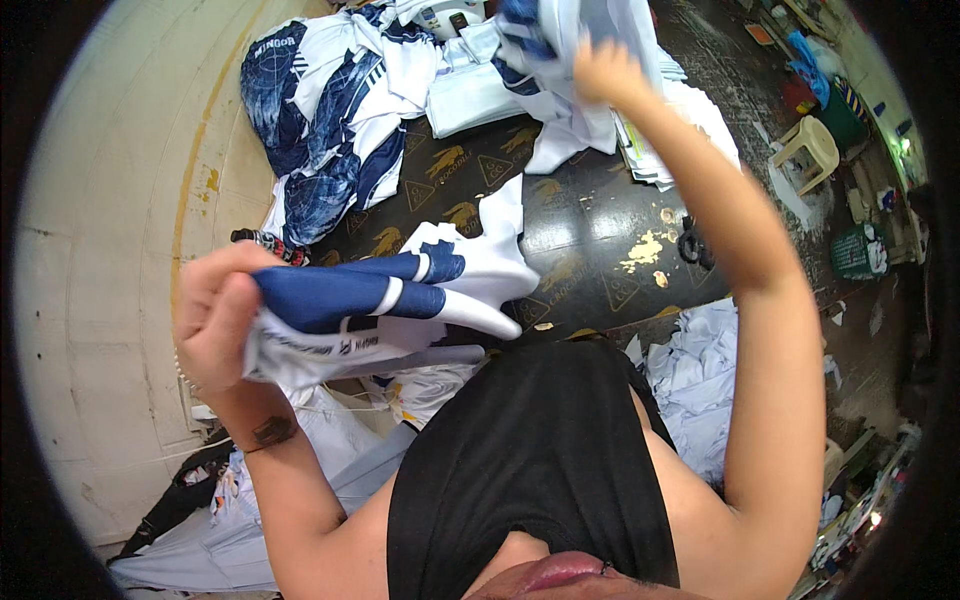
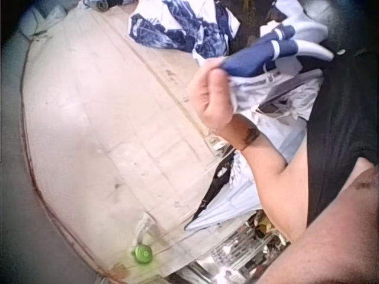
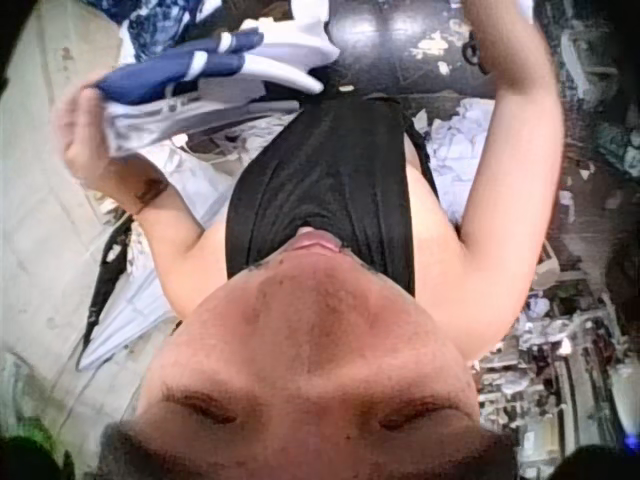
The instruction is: The person uses shears to cut a large white sheet of fabric on a worktable, then places a blue and white patterned jersey on top and cuts along its edges. The person repeatedly folds and cuts the white fabric, stacking the cut pieces on the table.
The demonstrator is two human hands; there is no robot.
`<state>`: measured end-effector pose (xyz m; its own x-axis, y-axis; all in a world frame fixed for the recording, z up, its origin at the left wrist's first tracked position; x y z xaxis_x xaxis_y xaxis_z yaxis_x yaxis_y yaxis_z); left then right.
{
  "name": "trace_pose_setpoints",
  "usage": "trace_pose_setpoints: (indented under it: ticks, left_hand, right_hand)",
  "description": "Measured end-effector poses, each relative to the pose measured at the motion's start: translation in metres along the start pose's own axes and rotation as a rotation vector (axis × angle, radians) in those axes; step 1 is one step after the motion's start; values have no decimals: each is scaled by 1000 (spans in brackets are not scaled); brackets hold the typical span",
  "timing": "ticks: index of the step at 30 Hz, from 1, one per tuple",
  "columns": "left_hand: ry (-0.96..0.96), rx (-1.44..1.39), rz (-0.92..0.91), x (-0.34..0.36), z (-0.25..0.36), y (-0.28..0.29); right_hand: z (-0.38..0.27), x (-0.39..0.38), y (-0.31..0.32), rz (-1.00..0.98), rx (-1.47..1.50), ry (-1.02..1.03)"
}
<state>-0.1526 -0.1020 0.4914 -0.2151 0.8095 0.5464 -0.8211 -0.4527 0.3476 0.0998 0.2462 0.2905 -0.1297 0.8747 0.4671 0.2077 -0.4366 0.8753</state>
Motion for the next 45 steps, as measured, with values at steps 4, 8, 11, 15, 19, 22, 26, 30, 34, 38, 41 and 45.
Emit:
trace_pose_setpoints:
  ticks: [4, 8, 11, 15, 19, 22, 26, 30, 34, 38, 41, 45]
  left_hand:
    - [-294, -69, 781, -3, -37, 36]
    - [198, -271, 613, 82, -147, 152]
    - [649, -356, 382, 91, -260, 191]
    - [1130, -317, 124, -22, -382, 159]
    - [1230, 4, 53, -121, -439, 122]
    - [1197, 365, 35, -118, -461, 79]
    - [395, 164, 82, -104, -454, -47]
    - [404, 895, -604, -169, -418, -126]
    - [1073, 889, -1231, -186, -398, -97]
    - [661, 820, -186, -156, -408, -85]
    - [760, 1065, -262, -181, -425, -110]
    - [638, 666, -257, -169, -439, -93]
  right_hand:
    - [-53, -181, -39, -637, 394, 904]
    - [16, -168, -35, -982, 1302, 104]
    - [93, -177, -43, -771, 1666, -766]
    - [117, -282, -77, -466, 2085, -1390]
    - [142, -313, -95, -532, 2515, -1026]
    - [182, -286, -109, -665, 1057, -906]
    - [202, -261, -101, -930, 429, -644]
    - [221, -233, -56, -313, 596, -641]
    - [242, -211, 5, -189, 777, -635]
    - [230, -197, 36, -123, 1176, -664]
    - [216, -177, 50, -142, 1257, -622]
    - [227, -124, 92, -89, 1190, -532]
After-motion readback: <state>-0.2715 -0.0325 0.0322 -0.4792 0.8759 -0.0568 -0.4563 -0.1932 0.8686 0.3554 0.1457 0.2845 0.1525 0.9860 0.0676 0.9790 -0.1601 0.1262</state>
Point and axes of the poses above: each hand's wrist, its own x-axis towards the middle knuckle, its own y-axis out of the back of the hand, z = x × y, the point moved 2 cm from there along x, towards the middle knuckle, and after that the axes turned 12 degrees about z, right-handed, at the moved point
